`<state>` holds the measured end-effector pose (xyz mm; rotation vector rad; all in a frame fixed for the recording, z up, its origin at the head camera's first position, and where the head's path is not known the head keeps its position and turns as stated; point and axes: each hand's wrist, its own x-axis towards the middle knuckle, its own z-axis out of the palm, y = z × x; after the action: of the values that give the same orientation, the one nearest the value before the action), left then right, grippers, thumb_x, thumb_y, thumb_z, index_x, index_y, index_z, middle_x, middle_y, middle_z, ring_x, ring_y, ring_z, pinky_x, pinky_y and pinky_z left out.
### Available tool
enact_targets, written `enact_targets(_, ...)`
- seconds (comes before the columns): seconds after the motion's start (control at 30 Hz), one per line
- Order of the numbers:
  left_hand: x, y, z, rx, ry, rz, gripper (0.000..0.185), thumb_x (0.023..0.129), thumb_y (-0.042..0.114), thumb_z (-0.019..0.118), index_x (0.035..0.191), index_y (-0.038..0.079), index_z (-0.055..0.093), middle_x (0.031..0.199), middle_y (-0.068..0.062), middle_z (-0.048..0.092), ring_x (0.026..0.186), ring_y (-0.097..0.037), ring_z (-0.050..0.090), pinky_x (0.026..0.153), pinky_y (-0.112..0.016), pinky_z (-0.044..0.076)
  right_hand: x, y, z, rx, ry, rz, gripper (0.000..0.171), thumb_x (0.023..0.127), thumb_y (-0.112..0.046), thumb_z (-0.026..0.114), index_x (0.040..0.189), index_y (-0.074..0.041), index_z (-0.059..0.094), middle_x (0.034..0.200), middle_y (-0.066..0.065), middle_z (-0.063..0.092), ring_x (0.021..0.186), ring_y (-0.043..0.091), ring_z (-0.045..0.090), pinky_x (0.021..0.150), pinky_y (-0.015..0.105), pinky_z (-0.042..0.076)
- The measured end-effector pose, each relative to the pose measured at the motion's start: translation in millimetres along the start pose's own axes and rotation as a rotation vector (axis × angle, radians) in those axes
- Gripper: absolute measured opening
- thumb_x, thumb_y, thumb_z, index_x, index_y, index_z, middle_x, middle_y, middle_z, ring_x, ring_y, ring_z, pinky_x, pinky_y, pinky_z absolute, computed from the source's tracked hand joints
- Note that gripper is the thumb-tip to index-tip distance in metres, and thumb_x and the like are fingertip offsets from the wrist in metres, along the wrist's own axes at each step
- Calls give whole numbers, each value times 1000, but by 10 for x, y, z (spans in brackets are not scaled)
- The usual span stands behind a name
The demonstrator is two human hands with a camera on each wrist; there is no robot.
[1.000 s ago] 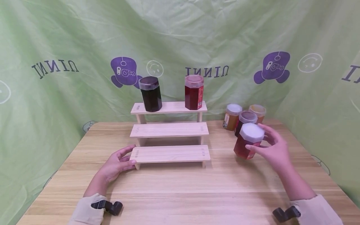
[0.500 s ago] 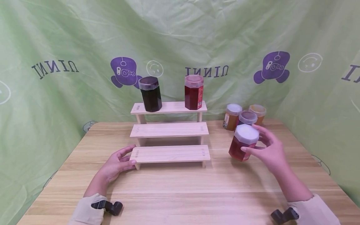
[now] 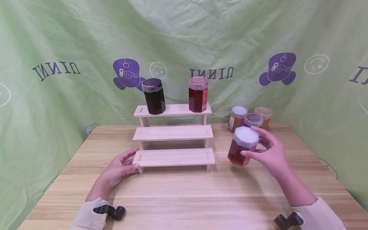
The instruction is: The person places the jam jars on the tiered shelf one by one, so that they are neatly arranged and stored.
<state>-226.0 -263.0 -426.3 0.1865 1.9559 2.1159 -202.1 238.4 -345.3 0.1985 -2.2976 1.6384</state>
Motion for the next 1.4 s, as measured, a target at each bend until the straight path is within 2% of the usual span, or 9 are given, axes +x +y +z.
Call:
enact_targets(0.37,3,-14,-7,7,-9,9,77,73,-7,64,138,2,23,139,-21,21,103,-24,54,85,-45,47,-2,-144,107,44,-35,-31,81,56,-7,82,128,-20,46,117,2,49,101,13,50,72,22,54)
enact_targets(0.73,-6,-6,4,-10,-2,7,78,73,-7,65,138,1,22,137,-23,23,102,-22,55,85,-44,47,24,-263,250,51,-73,-14,80,54,-15,84,125,-25,48,113,5,53,94,20,55,72,27,55)
enact_targets(1.17,-9,-8,-4,-1,-8,6,78,74,-5,65,138,2,22,139,-22,22,104,-23,54,85,-45,48,113,-383,397,59,-87,-31,81,51,-19,85,124,-26,50,115,3,54,103,20,53,76,26,53)
enact_targets(1.4,-8,1,-11,4,-13,6,77,74,-5,64,138,2,21,140,-21,21,105,-24,53,85,-44,48,157,-448,482,53,-98,-19,81,52,-20,85,124,-28,49,114,2,54,97,18,53,73,26,54)
